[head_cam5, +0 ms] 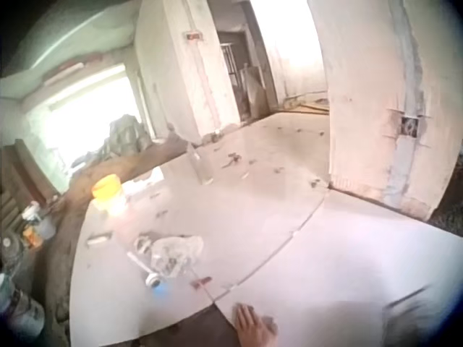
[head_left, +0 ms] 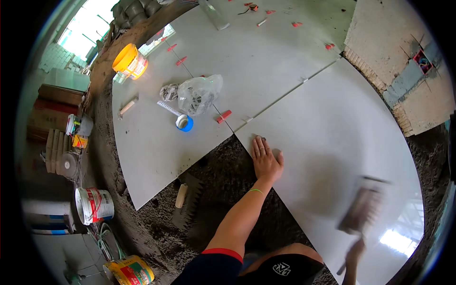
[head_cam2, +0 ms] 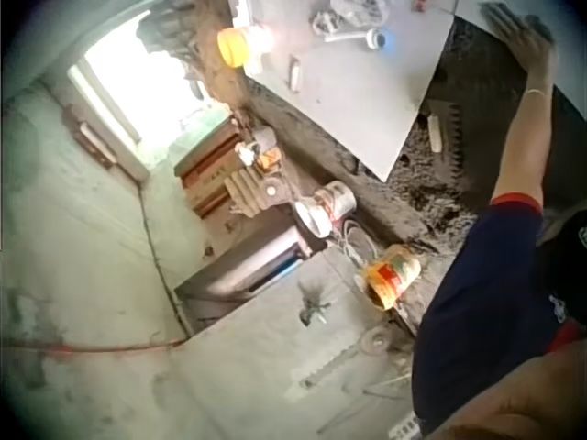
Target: The person places a large tile onto a bed of mortar, then uses a wooden float to repeatedly tap and level the tile's surface.
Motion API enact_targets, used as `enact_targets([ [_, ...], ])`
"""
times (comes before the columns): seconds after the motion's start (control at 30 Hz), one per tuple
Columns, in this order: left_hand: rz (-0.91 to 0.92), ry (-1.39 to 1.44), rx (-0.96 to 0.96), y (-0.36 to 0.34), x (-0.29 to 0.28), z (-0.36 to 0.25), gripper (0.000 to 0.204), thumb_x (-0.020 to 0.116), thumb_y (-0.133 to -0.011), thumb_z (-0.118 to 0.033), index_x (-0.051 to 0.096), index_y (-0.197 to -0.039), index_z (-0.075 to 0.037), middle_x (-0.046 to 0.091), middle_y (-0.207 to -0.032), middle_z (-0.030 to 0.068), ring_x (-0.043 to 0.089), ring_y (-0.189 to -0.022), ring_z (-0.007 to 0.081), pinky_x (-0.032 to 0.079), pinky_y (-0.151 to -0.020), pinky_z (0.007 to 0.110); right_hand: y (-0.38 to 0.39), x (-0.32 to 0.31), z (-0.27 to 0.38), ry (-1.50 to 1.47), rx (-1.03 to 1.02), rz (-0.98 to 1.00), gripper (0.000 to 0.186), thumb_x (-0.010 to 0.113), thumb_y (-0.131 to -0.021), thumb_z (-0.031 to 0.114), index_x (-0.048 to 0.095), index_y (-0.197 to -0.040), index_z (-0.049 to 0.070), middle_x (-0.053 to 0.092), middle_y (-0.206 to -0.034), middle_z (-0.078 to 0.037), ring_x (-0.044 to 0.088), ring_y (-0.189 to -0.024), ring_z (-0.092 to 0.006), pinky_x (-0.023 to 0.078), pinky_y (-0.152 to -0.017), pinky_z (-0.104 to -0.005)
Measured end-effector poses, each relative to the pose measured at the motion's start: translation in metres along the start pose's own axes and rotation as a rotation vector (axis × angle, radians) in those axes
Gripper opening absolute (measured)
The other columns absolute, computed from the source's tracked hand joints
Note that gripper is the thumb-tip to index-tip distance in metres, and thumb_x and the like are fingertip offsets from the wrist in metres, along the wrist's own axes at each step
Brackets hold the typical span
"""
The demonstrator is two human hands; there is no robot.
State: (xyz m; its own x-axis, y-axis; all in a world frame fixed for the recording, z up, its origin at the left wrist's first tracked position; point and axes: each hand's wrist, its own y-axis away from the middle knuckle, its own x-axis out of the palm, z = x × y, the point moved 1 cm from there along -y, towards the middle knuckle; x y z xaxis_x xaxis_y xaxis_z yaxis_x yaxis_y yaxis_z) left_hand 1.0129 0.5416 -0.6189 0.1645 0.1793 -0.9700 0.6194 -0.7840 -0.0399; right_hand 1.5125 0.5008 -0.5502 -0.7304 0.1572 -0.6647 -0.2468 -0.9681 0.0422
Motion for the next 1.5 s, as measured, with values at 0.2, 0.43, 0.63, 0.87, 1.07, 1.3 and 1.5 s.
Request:
enact_targets([
  [0.2, -0.009, -0.006, -0.041, -0.006, -0.007, -0.001, 0.074, 0.038, -0.092, -0.043, 0.019, -0.141, 0.009, 0.010, -0.151, 0.0227, 0.006, -0.141, 0.0337, 0.005, -0.115, 0.042, -0.082, 0.044, 0.169, 0.027, 0.188, 0.668, 0.058, 0.035, -0.095, 0.055, 0.046, -0.067, 0.006, 0.039, -0.046, -0.002, 0.041, -0.034, -0.0131, 0.034, -0.031, -0.0287],
  [0.43, -0.089, -0.008, -0.269, -0.003, 0.004, 0.002, 0.071, 0.038, -0.092, -0.038, 0.019, -0.141, 0.010, 0.010, -0.151, 0.0239, 0.006, -0.141, 0.0346, 0.006, -0.115, 0.041, -0.037, 0.067, 0.208, -0.710, -0.102, 0.058, 0.040, 0.033, -0.097, 0.046, 0.041, -0.076, 0.014, 0.036, -0.058, 0.006, 0.031, -0.045, -0.0015, 0.028, -0.037, -0.0160],
  [0.63, -0.055, 0.049, -0.276, -0.012, 0.002, 0.007, 0.065, 0.041, -0.091, -0.030, 0.024, -0.139, 0.011, 0.012, -0.150, 0.0246, 0.007, -0.141, 0.0359, 0.008, -0.114, 0.042, -0.058, 0.199, 0.226, 0.382, -0.029, 0.819, 0.045, 0.037, -0.097, 0.036, 0.053, -0.078, -0.002, 0.047, -0.054, -0.007, 0.049, -0.045, -0.0216, 0.041, -0.043, -0.0374],
  [0.87, -0.008, 0.022, -0.293, -0.008, -0.005, 0.005, 0.062, 0.035, -0.092, -0.027, 0.023, -0.139, 0.011, 0.010, -0.151, 0.0250, 0.004, -0.142, 0.0353, 0.006, -0.115, 0.041, -0.058, 0.107, 0.331, -0.182, -0.313, 0.550, 0.052, 0.035, -0.097, 0.050, 0.046, -0.069, 0.008, 0.038, -0.047, 0.003, 0.033, -0.035, -0.0057, 0.025, -0.032, -0.0223],
  [1.07, 0.112, 0.015, -0.325, -0.009, 0.003, 0.007, 0.064, 0.032, -0.093, -0.031, 0.016, -0.143, 0.007, 0.005, -0.152, 0.0224, 0.000, -0.142, 0.0345, 0.003, -0.115, 0.041, -0.037, 0.215, 0.237, 0.416, -0.558, 0.406, 0.056, 0.036, -0.097, 0.047, 0.054, -0.079, -0.003, 0.054, -0.057, -0.015, 0.056, -0.049, -0.0263, 0.044, -0.048, -0.0375],
  [1.3, 0.056, -0.003, -0.282, -0.013, 0.005, 0.004, 0.070, 0.038, -0.091, -0.037, 0.017, -0.143, 0.006, 0.007, -0.151, 0.0264, 0.001, -0.141, 0.0388, 0.001, -0.114, 0.045, -0.066, 0.260, 0.183, 0.436, -0.033, 0.707, 0.060, 0.046, -0.092, 0.053, 0.048, -0.060, 0.003, 0.045, -0.048, -0.006, 0.044, -0.037, -0.0196, 0.037, -0.037, -0.0371],
  [1.5, 0.042, -0.056, -0.006, -0.055, 0.001, -0.017, 0.076, 0.043, -0.089, -0.041, 0.019, -0.141, 0.009, 0.010, -0.148, 0.0315, 0.004, -0.140, 0.0415, 0.001, -0.114, 0.048, -0.060, 0.135, 0.121, -0.003, 0.526, 0.628, 0.056, 0.046, -0.090, 0.057, 0.048, -0.062, 0.008, 0.042, -0.048, -0.003, 0.043, -0.037, -0.0161, 0.035, -0.035, -0.0330],
])
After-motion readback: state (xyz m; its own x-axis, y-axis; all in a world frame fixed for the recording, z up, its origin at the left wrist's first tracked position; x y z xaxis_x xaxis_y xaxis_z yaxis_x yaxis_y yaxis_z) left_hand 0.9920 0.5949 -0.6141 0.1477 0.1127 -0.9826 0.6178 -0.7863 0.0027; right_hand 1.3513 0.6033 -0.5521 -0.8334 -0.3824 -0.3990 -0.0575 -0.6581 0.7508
